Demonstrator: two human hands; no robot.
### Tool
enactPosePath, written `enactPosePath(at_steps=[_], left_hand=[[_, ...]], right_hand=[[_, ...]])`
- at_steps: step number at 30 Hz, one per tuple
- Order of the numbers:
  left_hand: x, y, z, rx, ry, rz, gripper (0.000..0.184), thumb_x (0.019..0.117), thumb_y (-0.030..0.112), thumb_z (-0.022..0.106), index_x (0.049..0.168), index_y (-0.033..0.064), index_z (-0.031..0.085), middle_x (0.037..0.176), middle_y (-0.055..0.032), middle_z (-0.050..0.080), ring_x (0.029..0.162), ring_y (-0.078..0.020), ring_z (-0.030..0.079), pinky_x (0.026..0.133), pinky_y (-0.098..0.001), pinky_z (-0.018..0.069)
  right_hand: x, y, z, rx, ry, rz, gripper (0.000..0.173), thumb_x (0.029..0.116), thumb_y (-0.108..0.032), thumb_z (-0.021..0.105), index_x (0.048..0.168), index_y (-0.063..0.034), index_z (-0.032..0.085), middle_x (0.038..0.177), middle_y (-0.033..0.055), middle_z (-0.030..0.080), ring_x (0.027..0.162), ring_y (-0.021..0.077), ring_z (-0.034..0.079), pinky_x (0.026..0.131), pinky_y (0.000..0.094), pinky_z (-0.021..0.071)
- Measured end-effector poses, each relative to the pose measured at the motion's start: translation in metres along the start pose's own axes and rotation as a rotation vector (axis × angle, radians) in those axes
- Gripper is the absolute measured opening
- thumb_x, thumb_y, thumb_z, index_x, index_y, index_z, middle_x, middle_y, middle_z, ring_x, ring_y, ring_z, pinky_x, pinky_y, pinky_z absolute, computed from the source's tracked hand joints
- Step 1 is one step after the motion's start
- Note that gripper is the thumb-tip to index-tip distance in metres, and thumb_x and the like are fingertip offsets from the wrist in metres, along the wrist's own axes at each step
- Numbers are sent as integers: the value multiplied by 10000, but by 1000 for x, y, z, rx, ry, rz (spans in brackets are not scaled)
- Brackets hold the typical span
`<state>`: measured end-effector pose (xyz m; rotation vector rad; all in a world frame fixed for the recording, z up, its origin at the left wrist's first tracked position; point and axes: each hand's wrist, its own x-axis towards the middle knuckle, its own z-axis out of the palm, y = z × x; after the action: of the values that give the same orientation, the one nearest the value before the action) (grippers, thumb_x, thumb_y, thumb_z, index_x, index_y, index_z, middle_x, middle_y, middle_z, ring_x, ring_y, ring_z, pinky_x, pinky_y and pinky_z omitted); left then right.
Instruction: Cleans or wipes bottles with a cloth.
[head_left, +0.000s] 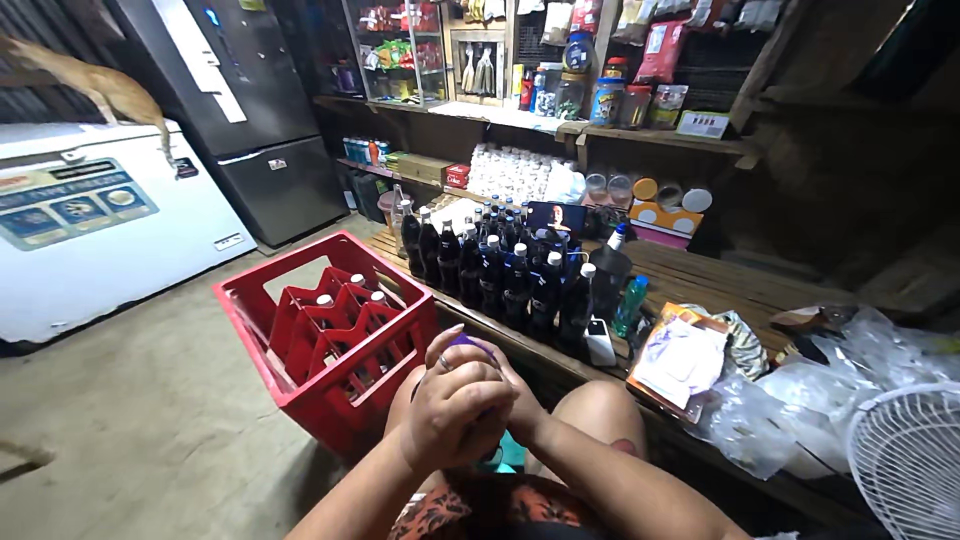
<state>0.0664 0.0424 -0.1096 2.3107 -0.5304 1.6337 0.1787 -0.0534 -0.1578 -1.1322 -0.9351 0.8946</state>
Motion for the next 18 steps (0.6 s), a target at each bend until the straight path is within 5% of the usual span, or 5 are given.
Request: enactPosePath(at_steps=[3, 6, 18], left_hand=[[0, 0, -1, -1, -3, -3, 94, 1010, 254, 546, 1063, 199, 603, 986, 50, 614, 1122, -89, 579, 1211, -420, 279], [0, 2, 0, -14, -8, 0, 105, 1023, 259, 534, 1074, 204, 608, 1009, 62, 625, 1137, -74, 573, 1215, -414, 262], [-3, 4, 0, -14, -13, 10, 94, 1018, 245, 537, 1051, 194, 609, 995, 63, 632, 1125, -72, 577, 1216, -414, 262]], right_hand=[[-7, -6, 1, 27, -92, -250, 615, 1037, -334, 452, 1507, 48, 348, 1468, 122, 497, 1299, 79, 517, 1098, 288, 442], [-11, -8, 3, 63, -156, -459, 672, 1047, -483, 482, 1497, 4, 377, 1454, 44, 535, 1296, 51, 526, 1110, 286, 437], [-13, -8, 10, 32, -122, -503, 626, 1048, -433, 506, 1482, 4, 395, 1432, 20, 546, 1286, 22, 527, 1112, 272, 443]])
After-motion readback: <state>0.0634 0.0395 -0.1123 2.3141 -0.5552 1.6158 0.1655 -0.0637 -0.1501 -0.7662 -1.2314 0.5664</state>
